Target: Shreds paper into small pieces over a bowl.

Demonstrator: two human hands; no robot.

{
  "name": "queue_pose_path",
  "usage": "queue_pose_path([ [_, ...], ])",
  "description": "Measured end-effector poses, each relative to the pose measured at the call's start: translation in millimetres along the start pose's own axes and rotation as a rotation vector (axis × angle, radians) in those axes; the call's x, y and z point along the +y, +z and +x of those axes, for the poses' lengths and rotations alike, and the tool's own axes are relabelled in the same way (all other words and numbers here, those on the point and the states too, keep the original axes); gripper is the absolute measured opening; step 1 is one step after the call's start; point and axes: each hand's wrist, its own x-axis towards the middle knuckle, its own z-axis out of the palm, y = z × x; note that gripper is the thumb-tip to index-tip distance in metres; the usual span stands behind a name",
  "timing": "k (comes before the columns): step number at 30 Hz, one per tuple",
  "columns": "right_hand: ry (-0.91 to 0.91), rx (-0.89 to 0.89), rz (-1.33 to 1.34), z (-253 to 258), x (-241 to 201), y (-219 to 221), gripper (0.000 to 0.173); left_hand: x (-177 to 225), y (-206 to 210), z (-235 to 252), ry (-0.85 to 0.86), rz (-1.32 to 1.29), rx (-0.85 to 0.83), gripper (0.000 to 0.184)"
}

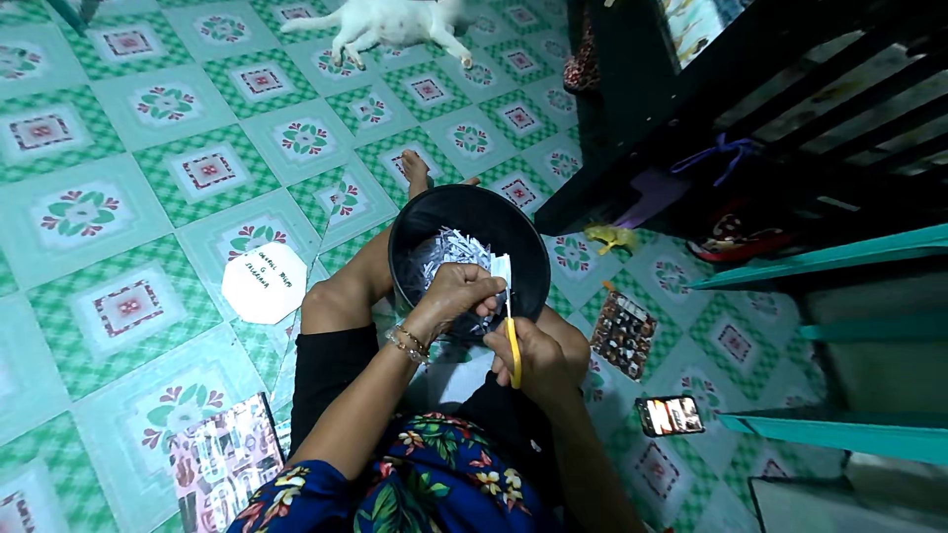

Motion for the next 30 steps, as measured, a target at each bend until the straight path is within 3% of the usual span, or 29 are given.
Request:
queue_pose_path([
  [8,0.076,-0.028,0.094,6.3,-6.3,-2.3,0.017,-0.8,-0.5,0.9,-0.003,0.002,-0.004,0.026],
  [12,0.053,-0.022,0.16,5.6,-4.3,-5.7,0.013,-0.8,-0.6,-0.1,0.021,0.025,-0.012,0.028],
  [14,-0.035,0.063,0.185,7.5,-0.5,-6.2,0.01,-1.6,-1.8,-0.4,0.04,0.046,-0.023,0.027],
  [19,-0.281,0.17,0.193,28.4,14.7,-21.5,0.033,-6.5,-4.4,11.2,0.022,0.117,-0.175,0.027],
  [24,-0.176,0.085,0.249,37.4,4.8,-24.3,0.029,-1.4,-6.6,10.7,0.033,0.307,-0.323,0.025],
  [30,-0.141,0.186,0.346,39.6,4.7,-21.8,0.027,-2.8,-4.5,10.0,0.105,0.249,-0.127,0.013],
])
